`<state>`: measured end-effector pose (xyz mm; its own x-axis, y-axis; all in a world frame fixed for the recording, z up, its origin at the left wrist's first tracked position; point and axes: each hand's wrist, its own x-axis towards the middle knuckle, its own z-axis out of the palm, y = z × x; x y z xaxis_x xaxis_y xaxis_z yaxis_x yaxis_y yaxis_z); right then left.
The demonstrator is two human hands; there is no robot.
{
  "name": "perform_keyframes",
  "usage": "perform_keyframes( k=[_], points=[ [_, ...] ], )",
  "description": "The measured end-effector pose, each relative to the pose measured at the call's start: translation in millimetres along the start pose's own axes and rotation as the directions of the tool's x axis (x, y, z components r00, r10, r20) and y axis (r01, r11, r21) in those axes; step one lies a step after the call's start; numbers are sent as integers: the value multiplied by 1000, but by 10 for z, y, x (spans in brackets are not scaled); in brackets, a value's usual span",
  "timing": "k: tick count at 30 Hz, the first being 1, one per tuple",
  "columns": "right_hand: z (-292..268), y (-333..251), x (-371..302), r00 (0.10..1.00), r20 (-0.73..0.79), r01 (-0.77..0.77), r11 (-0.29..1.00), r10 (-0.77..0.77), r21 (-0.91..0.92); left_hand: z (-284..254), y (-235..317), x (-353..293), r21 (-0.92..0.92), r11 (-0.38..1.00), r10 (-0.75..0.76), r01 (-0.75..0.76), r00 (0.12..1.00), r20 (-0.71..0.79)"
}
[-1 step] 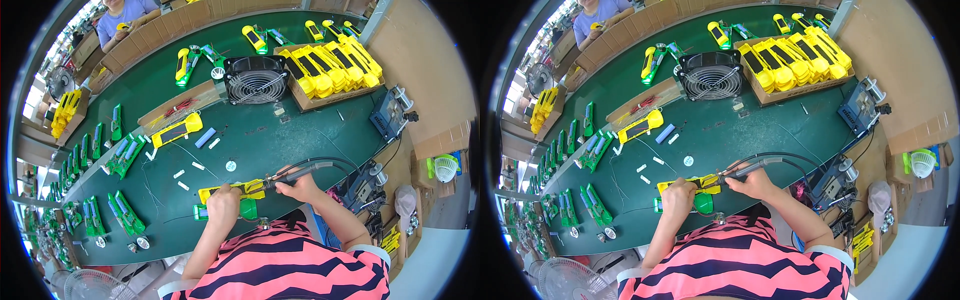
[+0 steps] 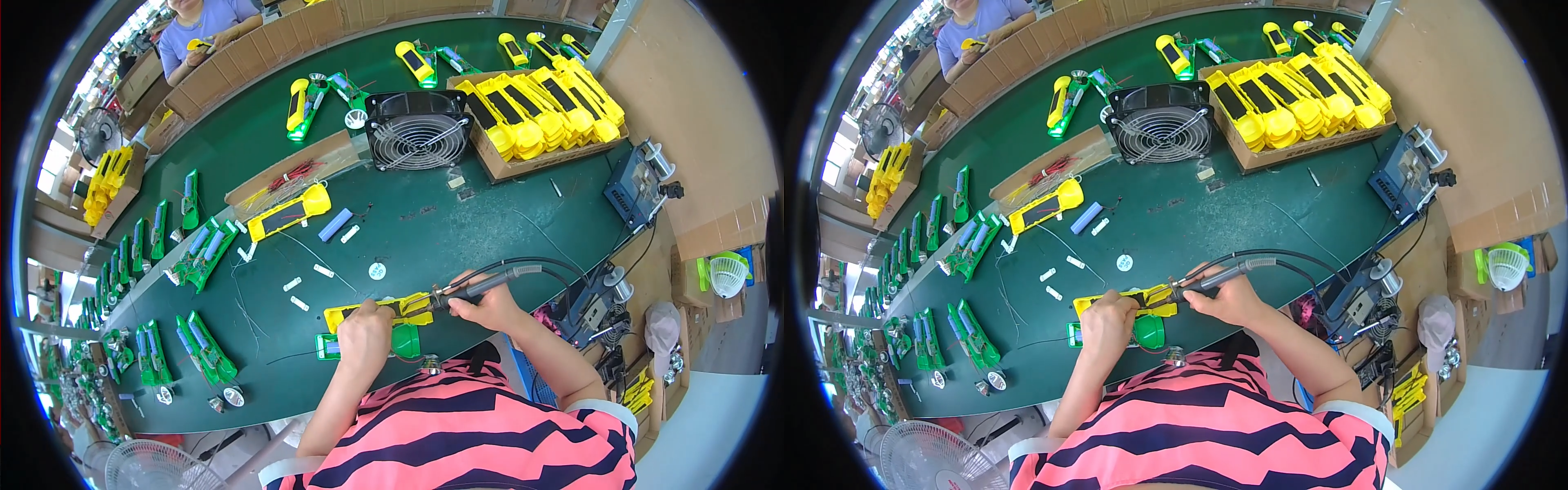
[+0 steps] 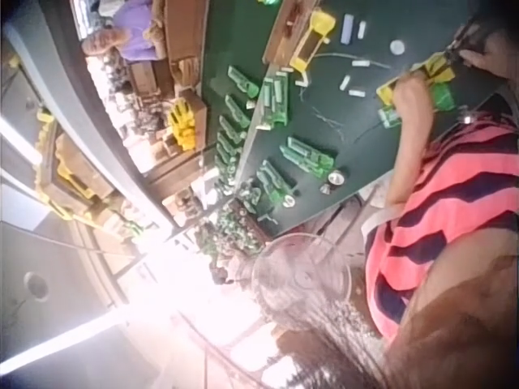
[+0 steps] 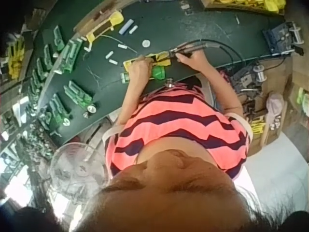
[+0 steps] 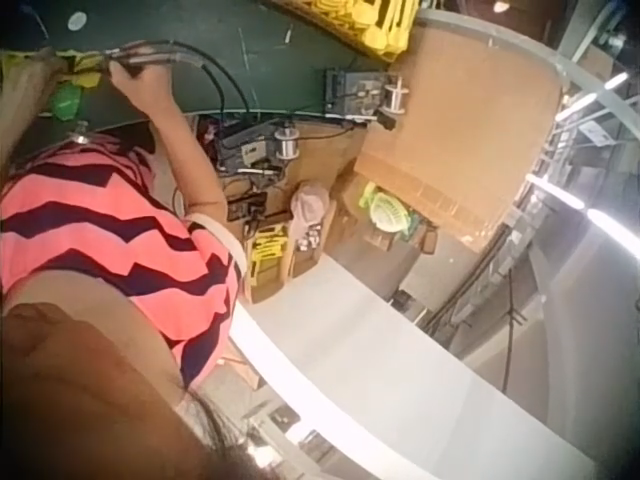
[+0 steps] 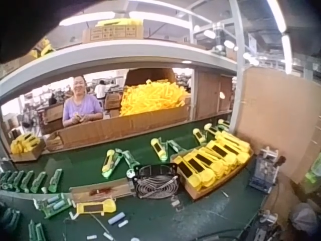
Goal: Soldering electrical components and wires onto solar panels for handheld lights.
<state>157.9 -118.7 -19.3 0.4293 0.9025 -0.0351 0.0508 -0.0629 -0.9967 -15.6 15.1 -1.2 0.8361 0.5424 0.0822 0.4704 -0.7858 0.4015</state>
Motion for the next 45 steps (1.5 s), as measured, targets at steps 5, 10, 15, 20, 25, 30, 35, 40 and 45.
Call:
perform_keyframes(
  k=[5,10,15,20,25,30,35,40,45],
  points=[
    [18,88,22,986,77,157,980,-149,-123,-8,-3,-1,1,1000,6,-6,1000,-2],
    [30,114,2,989,65,136,988,-132,-71,-1,-14,6,14,1000,3,-3,1000,17],
    [11,161,23,991,72,116,991,-112,-65,-6,-3,9,37,999,5,-5,1000,17],
    [6,-10,-33,988,-18,155,988,-155,-23,9,4,25,49,999,-1,0,1000,23],
    [159,-252,-214,981,-69,178,983,-181,-36,2,-10,9,32,999,-8,8,1000,-2],
    [535,6,-359,979,21,193,896,-202,-399,-9,13,27,20,1000,6,-6,1000,8],
    [616,14,-322,978,137,197,922,-159,-333,-8,9,20,16,1000,14,-15,1000,16],
    [562,-108,-242,957,214,267,880,-195,-393,-11,-2,0,16,1000,18,-18,1000,9],
    [547,-128,-183,935,269,324,860,-229,-395,-133,-4,-44,-100,994,42,-48,997,-63]
  ],
)
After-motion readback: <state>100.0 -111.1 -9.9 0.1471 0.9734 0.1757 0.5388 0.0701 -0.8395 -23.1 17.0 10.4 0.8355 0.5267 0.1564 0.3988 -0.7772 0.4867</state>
